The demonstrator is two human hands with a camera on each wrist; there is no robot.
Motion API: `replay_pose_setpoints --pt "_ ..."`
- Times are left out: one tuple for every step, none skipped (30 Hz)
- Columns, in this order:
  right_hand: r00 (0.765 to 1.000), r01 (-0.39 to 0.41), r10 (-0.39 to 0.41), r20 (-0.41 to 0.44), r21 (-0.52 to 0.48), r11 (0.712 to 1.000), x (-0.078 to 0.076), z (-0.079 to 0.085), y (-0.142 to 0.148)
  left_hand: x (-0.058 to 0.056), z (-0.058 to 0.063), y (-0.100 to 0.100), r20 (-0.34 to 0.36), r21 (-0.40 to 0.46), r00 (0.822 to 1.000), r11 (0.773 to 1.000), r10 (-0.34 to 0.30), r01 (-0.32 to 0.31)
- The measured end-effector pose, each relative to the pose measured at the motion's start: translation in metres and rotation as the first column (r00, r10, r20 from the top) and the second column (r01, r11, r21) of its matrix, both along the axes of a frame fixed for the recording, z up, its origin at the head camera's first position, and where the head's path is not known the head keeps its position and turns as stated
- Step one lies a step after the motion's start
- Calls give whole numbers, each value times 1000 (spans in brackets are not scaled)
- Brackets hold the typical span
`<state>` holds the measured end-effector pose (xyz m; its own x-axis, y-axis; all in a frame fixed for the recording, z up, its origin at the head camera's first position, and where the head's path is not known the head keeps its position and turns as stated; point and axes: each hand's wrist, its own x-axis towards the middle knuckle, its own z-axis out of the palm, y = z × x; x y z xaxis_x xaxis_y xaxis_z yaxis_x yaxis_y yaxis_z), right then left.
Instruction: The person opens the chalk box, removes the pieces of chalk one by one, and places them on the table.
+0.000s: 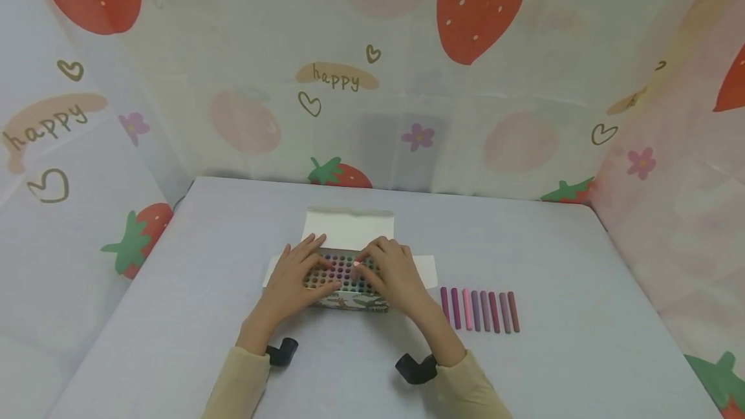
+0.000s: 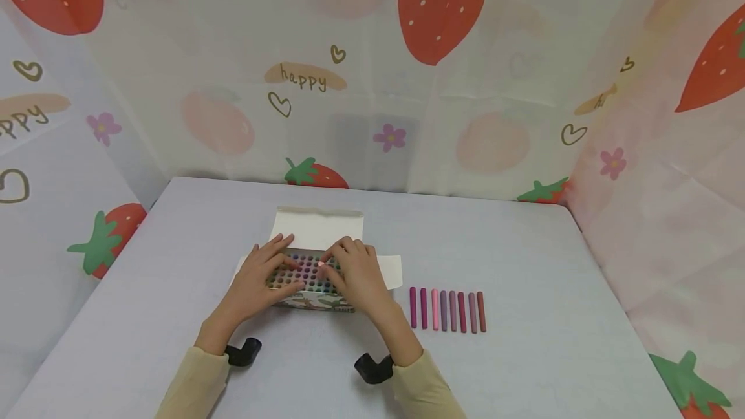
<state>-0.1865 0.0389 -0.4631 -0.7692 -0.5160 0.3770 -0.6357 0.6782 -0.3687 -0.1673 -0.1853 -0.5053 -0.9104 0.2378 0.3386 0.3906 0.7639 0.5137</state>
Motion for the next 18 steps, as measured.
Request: replay_pose_setpoints --pt "1000 0 0 6 -2 1000 0 1 0 0 0 0 -1 -3 1000 1000 -1 1" --pt "1000 0 0 14 -9 1000 0 3 0 -1 -1 0 0 -3 1000 1000 -1 1" --pt "1000 0 0 19 -14 1000 0 4 1 -1 -1 0 -1 -4 1000 1000 -2 2" --pt "1000 1 -1 23 -18 1000 0 5 1 -1 -1 0 -4 -5 1000 1000 -2 2" --pt "1000 4 -3 26 -23 1000 0 6 1 -1 -1 0 -6 -5 1000 1000 -3 3" --pt "1000 6 -5 29 -31 1000 0 8 1 -1 -1 0 -8 -5 1000 1000 -2 2" --pt "1000 6 -5 29 -38 999 1 10 1 -1 -1 0 -10 -3 1000 1000 -2 2" --pt "1000 6 -4 28 -48 999 1 11 2 -1 -1 0 -11 -2 1000 1000 -3 3" --pt "1000 4 -2 26 -57 998 1 12 2 -2 -2 0 -11 -1 1000 1000 -3 3" --pt "1000 1 0 18 -65 998 1 13 3 -2 -2 0 -12 -1 1000 1000 -3 3" --pt "1000 -2 3 9 -74 997 0 14 3 -2 -3 0 -13 -1 1000 1000 -3 3" --pt "1000 -5 5 0 -86 996 0 14 4 -3 -4 0 -14 -2 1000 1000 -2 2" --pt "1000 -8 7 -11 -96 995 0 15 5 -3 -4 0 -17 -2 1000 1000 -3 3" --pt "1000 -9 6 -22 -106 994 -1 15 5 -3 -5 0 -19 -3 1000 1000 -3 3" --pt "999 -9 5 -32 -116 993 -1 15 6 -3 -5 -1 -21 -5 1000 1000 -2 2" --pt "999 -7 2 -42 -123 992 -1 16 6 -4 -6 -1 -24 -6 1000 1000 -2 1" --pt "999 -7 1 -46 -134 991 -1 17 7 -4 -6 -1 -25 -7 1000 1000 -1 1" --pt "999 -6 -1 -48 -146 989 -1 17 7 -4 -7 0 -26 -9 1000 1000 -1 1"
